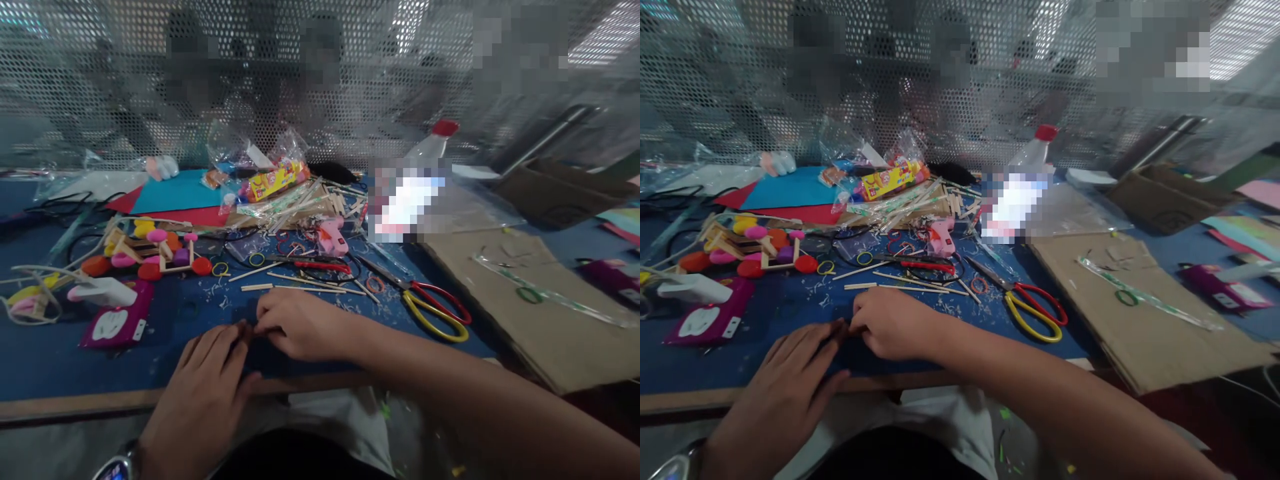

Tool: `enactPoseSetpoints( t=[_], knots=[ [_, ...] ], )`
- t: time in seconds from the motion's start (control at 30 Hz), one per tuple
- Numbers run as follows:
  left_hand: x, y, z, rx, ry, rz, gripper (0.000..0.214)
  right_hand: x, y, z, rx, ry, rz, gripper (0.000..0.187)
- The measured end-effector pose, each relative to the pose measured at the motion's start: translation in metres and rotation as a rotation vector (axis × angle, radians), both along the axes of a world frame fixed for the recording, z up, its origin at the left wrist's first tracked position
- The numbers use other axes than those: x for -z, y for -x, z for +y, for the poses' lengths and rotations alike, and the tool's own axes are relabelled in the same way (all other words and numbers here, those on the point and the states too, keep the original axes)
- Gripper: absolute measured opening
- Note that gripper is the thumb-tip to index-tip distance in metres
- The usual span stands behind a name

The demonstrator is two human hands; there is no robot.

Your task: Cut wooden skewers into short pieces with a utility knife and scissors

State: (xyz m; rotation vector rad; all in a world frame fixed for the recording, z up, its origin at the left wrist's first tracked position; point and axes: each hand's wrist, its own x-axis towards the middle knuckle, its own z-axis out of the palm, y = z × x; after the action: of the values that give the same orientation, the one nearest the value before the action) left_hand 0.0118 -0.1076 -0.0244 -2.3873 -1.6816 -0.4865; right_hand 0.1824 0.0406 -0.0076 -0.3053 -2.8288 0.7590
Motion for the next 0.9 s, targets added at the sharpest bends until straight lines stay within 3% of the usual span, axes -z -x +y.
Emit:
enactPoseSetpoints(
  t=[0.17, 0.3, 0.9],
  knots=[
    [-0.016, 0.012, 0.023, 0.036, 0.109, -0.155, 0.028, 0.001, 0.001, -0.001, 0.023, -0.028, -0.008, 0.021],
    [-0.018, 0.017, 0.036, 0.050, 0.131, -0.209, 0.026, 0.001, 0.000, -0.003, 0.041, -0.046, -0.002, 0.023],
    [-0.011, 0.017, 0.040, 0.005, 0.206, -0.249, 0.032, 0.000, -0.002, -0.013, 0.064, -0.133, 0.039, 0.017]
  ],
)
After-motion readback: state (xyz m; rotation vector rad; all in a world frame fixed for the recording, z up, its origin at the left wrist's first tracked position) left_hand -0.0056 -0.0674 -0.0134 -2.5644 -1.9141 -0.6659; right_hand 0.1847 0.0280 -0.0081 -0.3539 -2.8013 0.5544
